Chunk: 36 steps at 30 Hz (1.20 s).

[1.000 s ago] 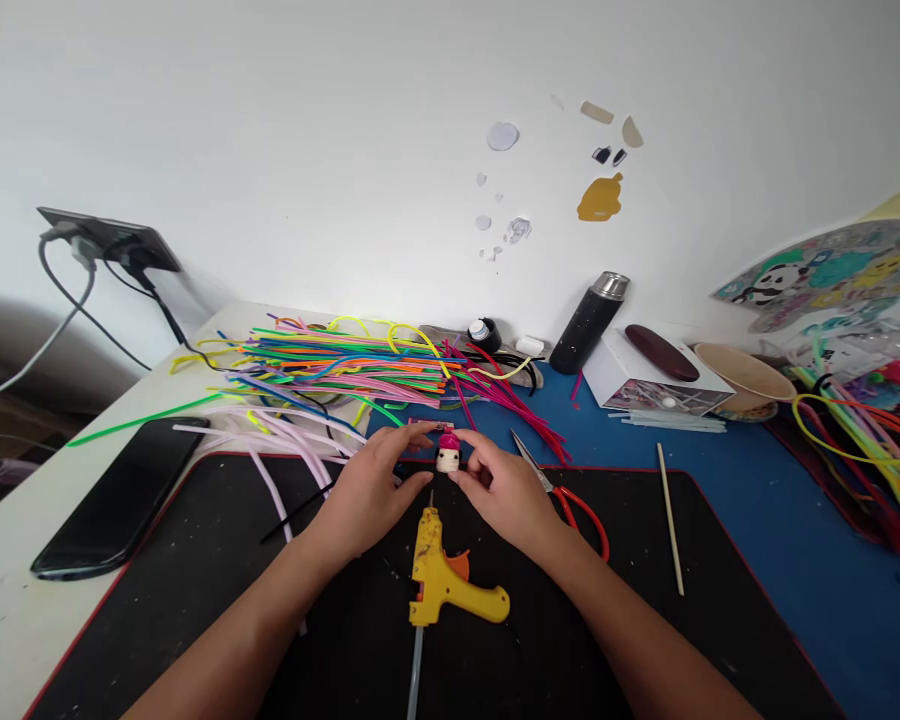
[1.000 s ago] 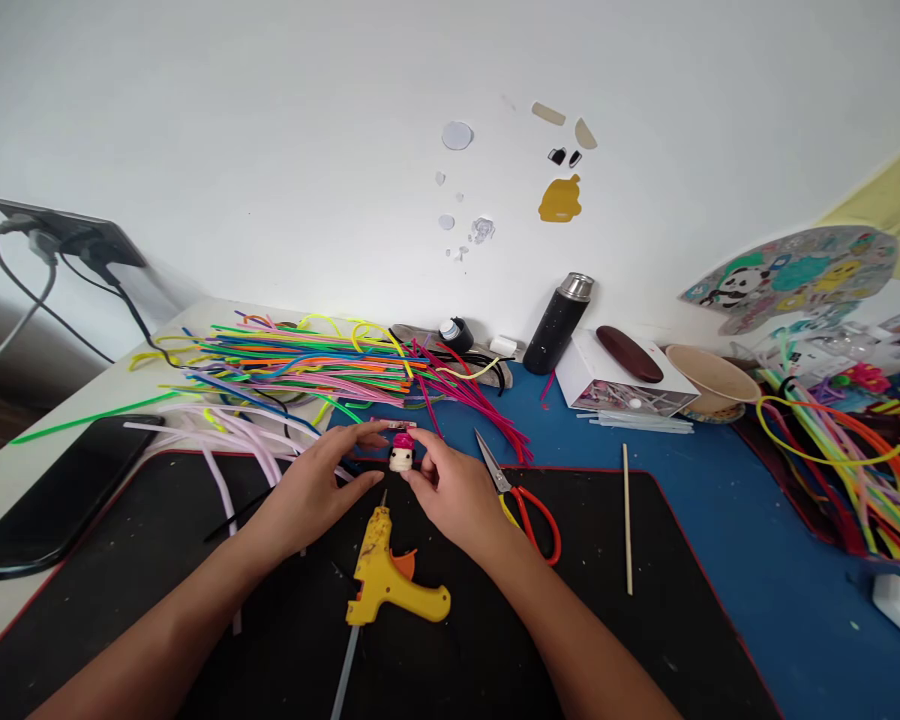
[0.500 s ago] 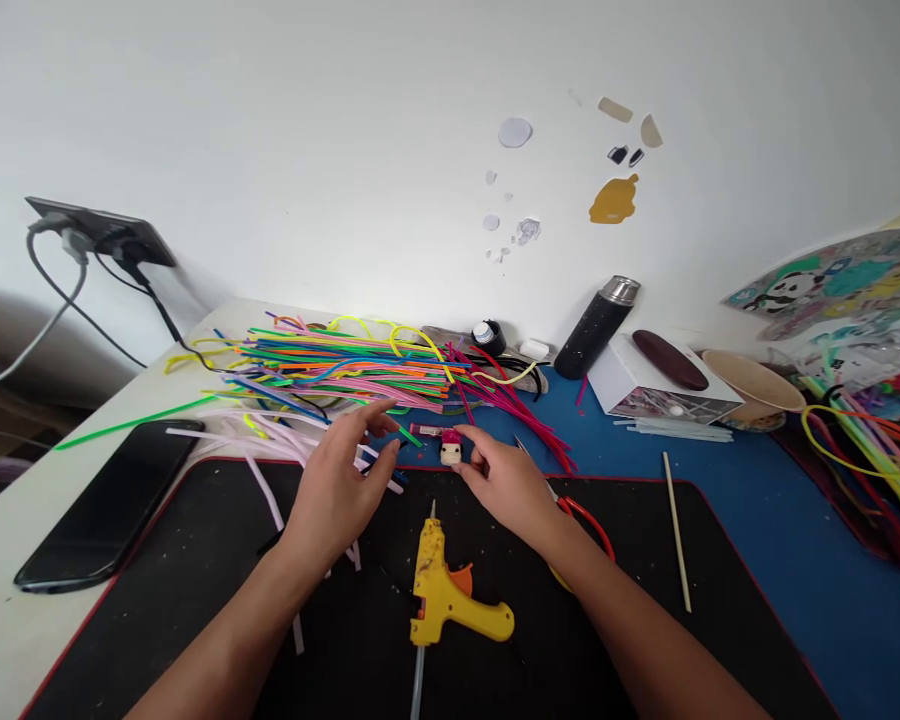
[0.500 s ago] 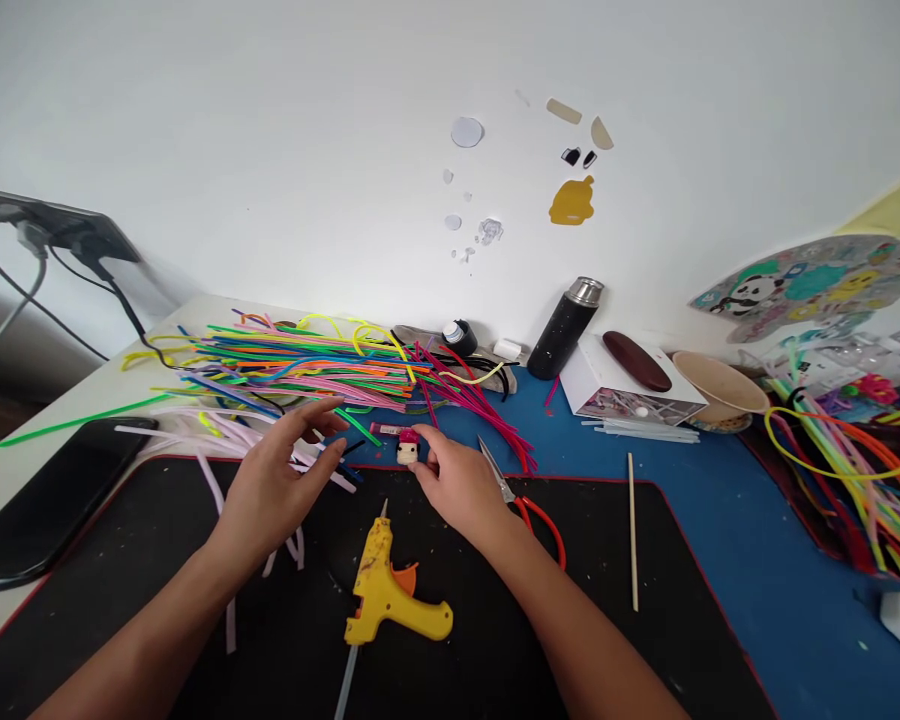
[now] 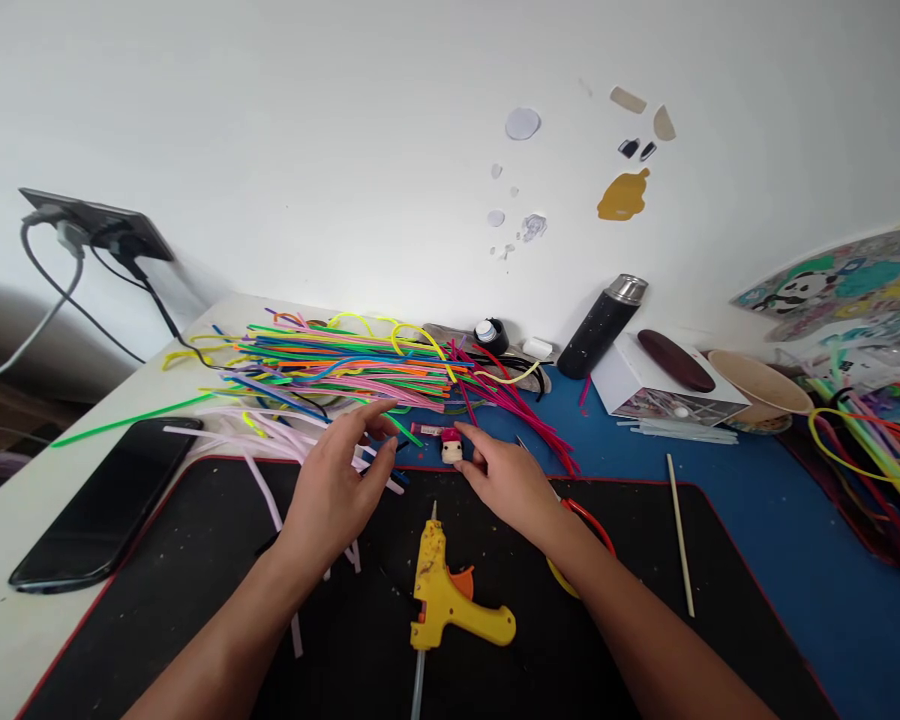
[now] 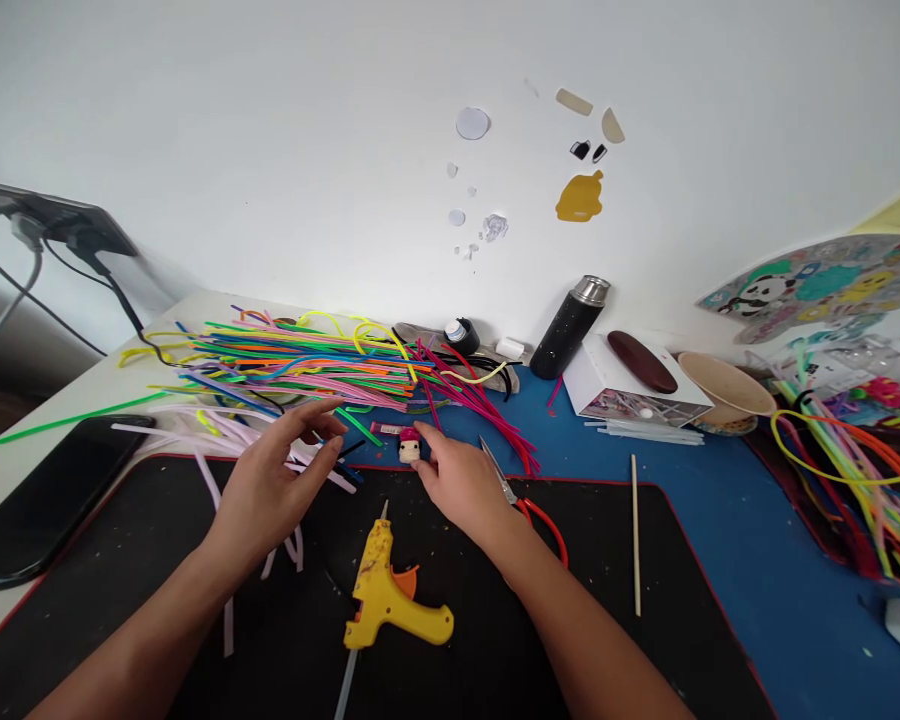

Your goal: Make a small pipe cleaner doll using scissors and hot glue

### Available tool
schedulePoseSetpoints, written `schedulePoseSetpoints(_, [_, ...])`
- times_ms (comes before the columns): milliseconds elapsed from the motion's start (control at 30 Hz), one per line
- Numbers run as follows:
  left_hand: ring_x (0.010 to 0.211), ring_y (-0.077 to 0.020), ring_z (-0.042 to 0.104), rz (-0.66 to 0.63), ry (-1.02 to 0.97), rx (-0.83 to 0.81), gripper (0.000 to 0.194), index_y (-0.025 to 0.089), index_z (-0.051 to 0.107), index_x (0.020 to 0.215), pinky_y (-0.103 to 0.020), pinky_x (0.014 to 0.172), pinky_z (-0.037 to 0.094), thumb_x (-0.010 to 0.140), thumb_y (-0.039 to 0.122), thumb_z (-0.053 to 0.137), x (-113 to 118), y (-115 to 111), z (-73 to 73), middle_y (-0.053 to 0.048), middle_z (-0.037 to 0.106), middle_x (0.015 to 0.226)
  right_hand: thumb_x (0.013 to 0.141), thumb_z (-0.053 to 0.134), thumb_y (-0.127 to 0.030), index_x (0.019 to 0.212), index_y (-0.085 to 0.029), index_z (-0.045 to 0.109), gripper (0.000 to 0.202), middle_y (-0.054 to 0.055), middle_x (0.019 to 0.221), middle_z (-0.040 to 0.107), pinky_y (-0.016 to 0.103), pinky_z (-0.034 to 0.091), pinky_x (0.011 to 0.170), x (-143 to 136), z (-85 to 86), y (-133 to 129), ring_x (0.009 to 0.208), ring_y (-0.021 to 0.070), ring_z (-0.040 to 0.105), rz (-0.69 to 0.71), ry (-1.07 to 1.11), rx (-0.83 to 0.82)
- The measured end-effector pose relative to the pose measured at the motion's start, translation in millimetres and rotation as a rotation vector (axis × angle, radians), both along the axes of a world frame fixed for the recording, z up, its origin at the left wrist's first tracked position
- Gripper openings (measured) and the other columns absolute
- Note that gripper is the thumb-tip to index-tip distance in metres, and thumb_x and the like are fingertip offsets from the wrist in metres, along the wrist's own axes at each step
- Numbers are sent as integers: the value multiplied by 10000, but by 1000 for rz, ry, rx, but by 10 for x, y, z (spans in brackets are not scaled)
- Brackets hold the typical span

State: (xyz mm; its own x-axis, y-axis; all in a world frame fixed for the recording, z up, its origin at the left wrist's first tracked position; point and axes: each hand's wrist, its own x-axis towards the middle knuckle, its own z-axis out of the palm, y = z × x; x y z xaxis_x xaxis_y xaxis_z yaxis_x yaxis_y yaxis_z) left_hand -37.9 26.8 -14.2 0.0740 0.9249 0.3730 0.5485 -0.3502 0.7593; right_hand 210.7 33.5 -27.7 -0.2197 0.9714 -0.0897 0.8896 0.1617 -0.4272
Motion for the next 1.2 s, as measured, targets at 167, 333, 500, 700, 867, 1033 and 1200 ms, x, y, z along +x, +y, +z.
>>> schedulePoseSetpoints(167, [939,-205,683,27,-2,4,386,246,637,1390,-353,897,550,1009,276,584,-49,24,18,-24,758,1033,1044,675,-296,1625,-261,569,591,24,879,793,303,433,699,-18,29,-14,772,232,723,-1,-3,-13])
schedulePoseSetpoints(333, [944,-208,686,55,-12,2,375,237,651,1366,-357,914,556,999,287,591,-84,31,67,-27,758,1029,1025,696,-284,1610,-267,578,596,12,880,783,307,450,739,-33,35,-31,759,213,713,-20,-12,-19])
schedulePoseSetpoints(500, [934,-226,686,66,49,-4,326,245,689,1300,-368,887,556,990,279,594,-126,81,28,-26,758,1000,1015,675,-274,1621,-240,566,617,-1,824,739,304,439,684,14,7,-90,723,214,687,-32,26,-4])
schedulePoseSetpoints(700, [1030,-328,691,-59,321,14,125,227,741,1054,-468,943,539,975,279,659,-100,139,-220,-85,778,1007,1051,568,-369,1451,-221,725,454,-12,714,661,307,453,643,107,57,-433,642,195,627,-136,258,117])
schedulePoseSetpoints(867, [1033,-345,689,-73,456,16,86,230,749,1030,-485,962,538,982,273,692,-39,121,-308,-107,773,1034,1045,598,-389,1327,-234,792,375,-5,739,707,280,463,591,60,133,-774,596,163,601,-56,382,55])
schedulePoseSetpoints(1033, [1007,-351,680,-49,520,29,79,216,751,974,-492,941,539,983,255,683,-9,137,-328,-115,768,1001,1037,629,-351,1346,-219,789,372,12,776,747,278,481,610,-57,64,-936,591,159,609,60,371,58])
schedulePoseSetpoints(1200, [965,-308,682,-65,476,55,115,219,746,902,-441,913,538,981,211,663,0,147,-290,-84,783,959,1041,624,-328,1315,-224,800,342,17,768,749,276,476,600,-93,22,-946,576,158,600,67,405,92])
